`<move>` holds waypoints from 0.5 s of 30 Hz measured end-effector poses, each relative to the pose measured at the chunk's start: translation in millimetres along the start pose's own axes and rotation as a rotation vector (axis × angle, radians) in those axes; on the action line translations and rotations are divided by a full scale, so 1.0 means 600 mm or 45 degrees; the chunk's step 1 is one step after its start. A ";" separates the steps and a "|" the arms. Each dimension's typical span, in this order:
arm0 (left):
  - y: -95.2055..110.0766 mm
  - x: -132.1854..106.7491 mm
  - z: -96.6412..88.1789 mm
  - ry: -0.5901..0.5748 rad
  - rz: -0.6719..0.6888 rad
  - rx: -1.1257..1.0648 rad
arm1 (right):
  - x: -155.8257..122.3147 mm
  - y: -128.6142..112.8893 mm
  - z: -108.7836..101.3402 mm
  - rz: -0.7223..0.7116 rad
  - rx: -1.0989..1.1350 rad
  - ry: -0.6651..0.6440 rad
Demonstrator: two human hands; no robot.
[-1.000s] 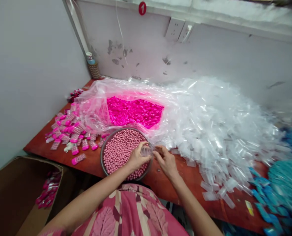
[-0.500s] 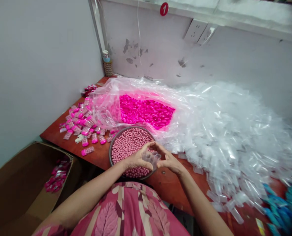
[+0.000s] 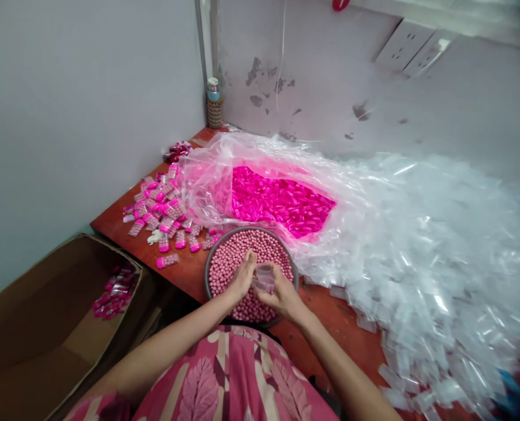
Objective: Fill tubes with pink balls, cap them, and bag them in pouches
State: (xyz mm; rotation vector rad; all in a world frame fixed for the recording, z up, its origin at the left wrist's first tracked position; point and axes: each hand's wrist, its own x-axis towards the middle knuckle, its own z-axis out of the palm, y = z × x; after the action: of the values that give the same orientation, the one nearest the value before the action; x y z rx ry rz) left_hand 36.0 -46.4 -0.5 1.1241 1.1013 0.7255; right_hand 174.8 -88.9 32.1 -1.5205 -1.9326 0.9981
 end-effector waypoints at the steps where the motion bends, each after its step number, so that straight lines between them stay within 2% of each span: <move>1: 0.000 0.005 -0.013 0.087 0.120 0.208 | 0.008 0.011 -0.005 0.008 -0.218 0.028; 4: -0.006 0.024 -0.050 0.210 0.386 0.749 | 0.032 0.048 -0.010 0.116 -0.740 0.072; 6: -0.021 0.039 -0.064 0.245 0.420 0.955 | 0.049 0.066 0.006 0.182 -0.808 0.073; 8: -0.041 0.052 -0.065 0.254 0.388 1.020 | 0.069 0.076 0.035 0.179 -0.743 0.065; 11: -0.067 0.063 -0.047 0.234 0.347 0.980 | 0.097 0.088 0.083 0.130 -0.604 0.044; 15: -0.067 0.061 -0.018 0.232 0.321 0.920 | 0.112 0.115 0.109 -0.034 -0.287 -0.013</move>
State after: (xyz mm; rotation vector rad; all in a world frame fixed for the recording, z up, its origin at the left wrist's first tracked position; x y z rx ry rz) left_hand 35.0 -22.5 -50.4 1.8611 1.4469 0.6436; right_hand 150.1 -32.3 -66.7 -1.6074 -2.1260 0.7994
